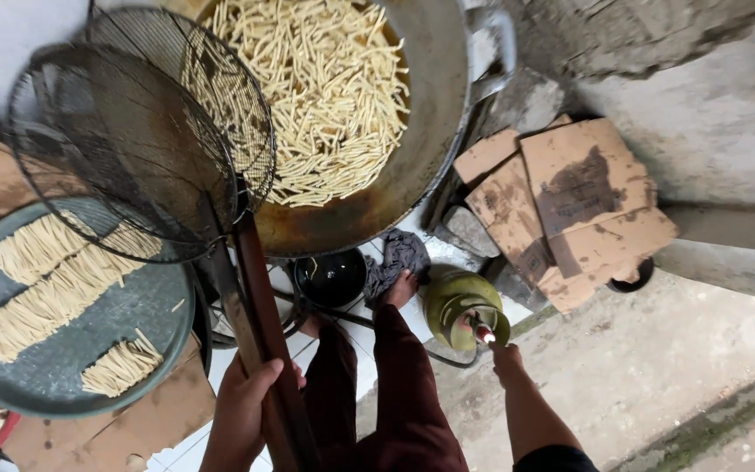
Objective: Frying a large batch of noodles in a wok using two large skimmers to stir and lift them.
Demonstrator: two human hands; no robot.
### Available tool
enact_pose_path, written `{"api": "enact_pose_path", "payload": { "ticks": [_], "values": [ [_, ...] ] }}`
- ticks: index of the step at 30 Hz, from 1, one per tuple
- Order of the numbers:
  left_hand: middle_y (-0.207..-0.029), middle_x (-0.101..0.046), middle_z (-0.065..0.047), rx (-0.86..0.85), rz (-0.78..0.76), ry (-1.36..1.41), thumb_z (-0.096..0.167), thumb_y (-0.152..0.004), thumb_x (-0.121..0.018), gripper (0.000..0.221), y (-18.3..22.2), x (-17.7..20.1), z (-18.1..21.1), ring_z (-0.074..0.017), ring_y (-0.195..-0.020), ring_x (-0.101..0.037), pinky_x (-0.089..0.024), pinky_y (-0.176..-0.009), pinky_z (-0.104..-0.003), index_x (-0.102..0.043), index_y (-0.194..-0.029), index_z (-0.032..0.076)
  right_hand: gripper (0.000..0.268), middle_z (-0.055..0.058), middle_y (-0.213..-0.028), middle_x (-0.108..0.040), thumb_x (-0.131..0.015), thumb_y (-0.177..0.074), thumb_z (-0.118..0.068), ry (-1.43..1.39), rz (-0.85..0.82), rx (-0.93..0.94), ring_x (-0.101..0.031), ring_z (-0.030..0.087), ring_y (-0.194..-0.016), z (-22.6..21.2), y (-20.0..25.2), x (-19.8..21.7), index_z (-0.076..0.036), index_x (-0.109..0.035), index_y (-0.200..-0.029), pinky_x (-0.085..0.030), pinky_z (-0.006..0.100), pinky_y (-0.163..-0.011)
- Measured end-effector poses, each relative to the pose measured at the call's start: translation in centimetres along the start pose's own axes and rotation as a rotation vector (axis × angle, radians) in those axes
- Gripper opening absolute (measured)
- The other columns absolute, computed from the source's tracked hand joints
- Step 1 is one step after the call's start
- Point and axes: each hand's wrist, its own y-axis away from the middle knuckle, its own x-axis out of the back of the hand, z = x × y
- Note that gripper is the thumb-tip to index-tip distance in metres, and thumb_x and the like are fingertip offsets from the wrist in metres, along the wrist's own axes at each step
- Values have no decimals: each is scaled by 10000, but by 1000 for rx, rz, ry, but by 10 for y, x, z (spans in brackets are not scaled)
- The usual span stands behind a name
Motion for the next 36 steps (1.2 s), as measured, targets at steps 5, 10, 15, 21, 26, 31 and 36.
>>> {"api": "enact_pose_path", "payload": {
  "ticks": [5, 10, 15, 21, 26, 31, 36],
  "values": [
    [-849, -695, -370, 89, 190, 24, -34, -901, -613, 317, -32, 3, -14, -475, -705, -689, -546, -619, -511, -580, -1212, -84, 542, 123, -1023, -596, -731, -840, -455, 14, 13, -118, -530, 302, -902, 10, -54, -27, -62, -637, -1201, -498, 454, -734],
    [-848, -709, -379, 134, 214, 52, -33, -871, -640, 353, -44, 3, -12, -499, -687, -698, -557, -619, -534, -588, -1218, -76, 418, 227, -833, -646, -746, -880, -383, 82, 188, -42, -627, 340, -592, 33, -91, -45, -13, -724, -1073, -539, 431, -408],
    [-832, -703, -373, 147, 179, 78, -48, -865, -650, 363, -58, 5, -12, -509, -672, -709, -573, -592, -555, -582, -1221, -63, 445, 303, -1029, -641, -672, -909, -177, 330, 224, -22, -622, 402, -827, 65, -127, -40, 98, -551, -1237, -529, 467, -675],
    [-863, -712, -397, 137, 77, 123, -33, -835, -661, 456, -74, 14, -34, -529, -683, -729, -610, -618, -576, -574, -1282, -55, 598, 357, -1274, -660, -659, -872, -199, 815, 272, 178, -664, 501, -1152, 70, -161, -53, 15, -437, -1384, -523, 522, -991],
    [-860, -708, -393, 150, 94, 136, -45, -845, -646, 437, -74, 10, -34, -523, -676, -718, -590, -615, -557, -565, -1274, -58, 568, 321, -1218, -675, -657, -868, -272, 865, 344, 231, -681, 476, -1087, 75, -171, -50, -14, -468, -1338, -537, 518, -940],
    [-864, -712, -375, 168, 87, 88, -43, -854, -640, 408, -76, 13, -32, -517, -705, -735, -607, -651, -556, -585, -1257, -64, 545, 286, -1162, -690, -654, -865, -345, 902, 425, 279, -698, 451, -1022, 81, -178, -53, -44, -499, -1291, -551, 514, -888],
    [-837, -711, -399, 165, 121, 72, -59, -845, -633, 421, -81, 22, -37, -542, -687, -739, -609, -635, -565, -590, -1263, -76, 527, 238, -1088, -711, -649, -859, -443, 955, 526, 341, -721, 417, -936, 89, -184, -59, -83, -540, -1229, -569, 508, -820]
  ]
}}
